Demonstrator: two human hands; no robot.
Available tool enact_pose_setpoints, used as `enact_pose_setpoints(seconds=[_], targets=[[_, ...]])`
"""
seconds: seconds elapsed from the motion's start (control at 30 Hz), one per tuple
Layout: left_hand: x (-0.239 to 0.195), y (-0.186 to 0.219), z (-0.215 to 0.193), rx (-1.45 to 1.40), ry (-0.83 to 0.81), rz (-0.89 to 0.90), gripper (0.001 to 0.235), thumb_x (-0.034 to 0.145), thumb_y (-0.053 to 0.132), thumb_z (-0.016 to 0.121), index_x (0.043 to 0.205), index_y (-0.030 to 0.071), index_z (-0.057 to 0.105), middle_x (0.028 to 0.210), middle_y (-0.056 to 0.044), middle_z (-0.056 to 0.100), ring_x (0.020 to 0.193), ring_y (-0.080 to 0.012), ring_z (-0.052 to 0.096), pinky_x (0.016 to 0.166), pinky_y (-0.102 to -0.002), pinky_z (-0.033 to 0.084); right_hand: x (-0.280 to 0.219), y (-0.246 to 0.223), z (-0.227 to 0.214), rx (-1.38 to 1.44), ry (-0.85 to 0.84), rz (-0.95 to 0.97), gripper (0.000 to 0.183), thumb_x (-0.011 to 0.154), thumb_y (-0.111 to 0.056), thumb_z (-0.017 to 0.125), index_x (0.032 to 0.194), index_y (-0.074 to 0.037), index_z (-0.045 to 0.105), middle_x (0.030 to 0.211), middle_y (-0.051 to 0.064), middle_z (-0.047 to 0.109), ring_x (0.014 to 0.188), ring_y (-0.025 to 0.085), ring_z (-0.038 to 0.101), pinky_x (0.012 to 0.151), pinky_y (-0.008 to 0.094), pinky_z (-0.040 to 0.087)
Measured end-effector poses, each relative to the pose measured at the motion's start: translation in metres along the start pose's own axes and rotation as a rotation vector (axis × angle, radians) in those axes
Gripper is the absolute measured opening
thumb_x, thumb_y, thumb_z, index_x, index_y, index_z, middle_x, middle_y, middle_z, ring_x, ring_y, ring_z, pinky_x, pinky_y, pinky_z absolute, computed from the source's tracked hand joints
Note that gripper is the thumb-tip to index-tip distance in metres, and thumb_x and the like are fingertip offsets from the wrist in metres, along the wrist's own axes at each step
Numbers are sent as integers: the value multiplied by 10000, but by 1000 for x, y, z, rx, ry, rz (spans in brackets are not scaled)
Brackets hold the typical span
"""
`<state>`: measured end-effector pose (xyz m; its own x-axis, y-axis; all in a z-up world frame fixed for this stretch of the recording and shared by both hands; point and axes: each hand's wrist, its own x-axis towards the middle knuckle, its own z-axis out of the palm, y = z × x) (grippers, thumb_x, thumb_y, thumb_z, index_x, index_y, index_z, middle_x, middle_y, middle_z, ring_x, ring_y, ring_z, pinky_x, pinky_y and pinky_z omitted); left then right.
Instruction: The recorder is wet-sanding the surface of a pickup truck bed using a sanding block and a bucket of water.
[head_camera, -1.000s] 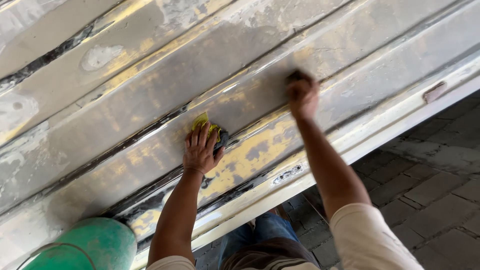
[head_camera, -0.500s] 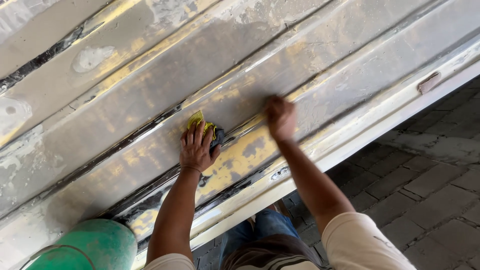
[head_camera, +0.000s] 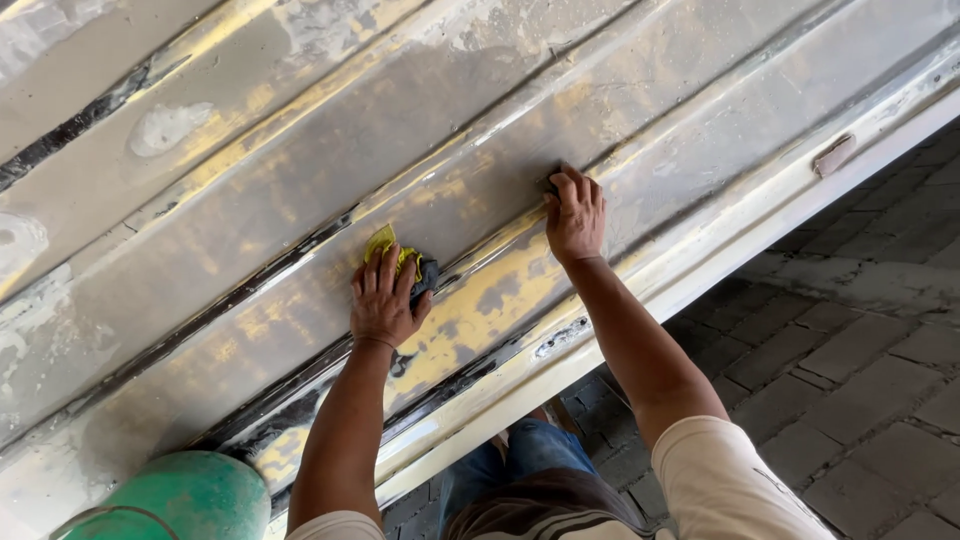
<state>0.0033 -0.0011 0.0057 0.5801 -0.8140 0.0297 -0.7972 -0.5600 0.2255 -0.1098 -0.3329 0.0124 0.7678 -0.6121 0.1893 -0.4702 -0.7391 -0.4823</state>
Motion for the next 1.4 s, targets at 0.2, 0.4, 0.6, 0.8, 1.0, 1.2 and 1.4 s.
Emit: enact_pose_setpoints(seconds=[0.2,0.4,0.6,0.8,1.0,1.2,1.4], targets=[[-3,0,0,-5,10,6,604,948,516,579,1394,110,587,1597,-171,384,1458,-390,357,1158,-583,291,-5,12,0,-107,-2,-206,233,915,-89,679,1134,-168,688,1440,93,595,1339,340,527,1056,493,444],[-2,-2,0,29,-4,11,604,958,527,569,1388,103,585,1602,-179,377,1452,-390,360,1157,-580,291,-3,9,-16,-95,-84,-249,294,962,-239,693,1219,-95,694,1441,113,574,1345,385,499,1053,519,434],[-3,1,0,28,-4,6,616,957,530,563,1403,105,581,1603,-178,372,1450,-396,358,1159,-582,287,-35,18,45,-183,-44,-263,315,1071,-138,617,1383,-109,659,1479,113,617,1324,261,536,1090,438,526],[-8,2,-2,-6,-5,-9,629,927,524,590,1410,122,573,1602,-161,379,1460,-392,357,1154,-585,286,-58,-56,24,-38,-209,-696,390,854,-169,698,1243,-157,721,1318,103,679,1177,292,598,975,455,544],[-7,0,-2,10,1,-7,650,923,525,601,1429,119,565,1599,-156,381,1450,-387,357,1157,-585,288,-4,0,-7,23,-147,-162,168,940,-113,704,1101,-109,751,1173,71,729,1060,256,633,852,423,505],[-5,2,-2,2,25,5,643,925,523,597,1426,120,579,1596,-153,389,1451,-379,358,1152,-583,302,-52,-58,14,165,-300,-603,265,824,-157,766,1087,-126,755,1239,109,696,1098,285,620,960,454,523],[-5,2,-5,20,42,8,635,932,522,600,1413,107,591,1582,-166,400,1436,-391,375,1136,-581,316,16,21,-17,35,-120,-212,184,882,-108,751,1065,-111,772,1173,83,744,1053,298,682,933,453,526]])
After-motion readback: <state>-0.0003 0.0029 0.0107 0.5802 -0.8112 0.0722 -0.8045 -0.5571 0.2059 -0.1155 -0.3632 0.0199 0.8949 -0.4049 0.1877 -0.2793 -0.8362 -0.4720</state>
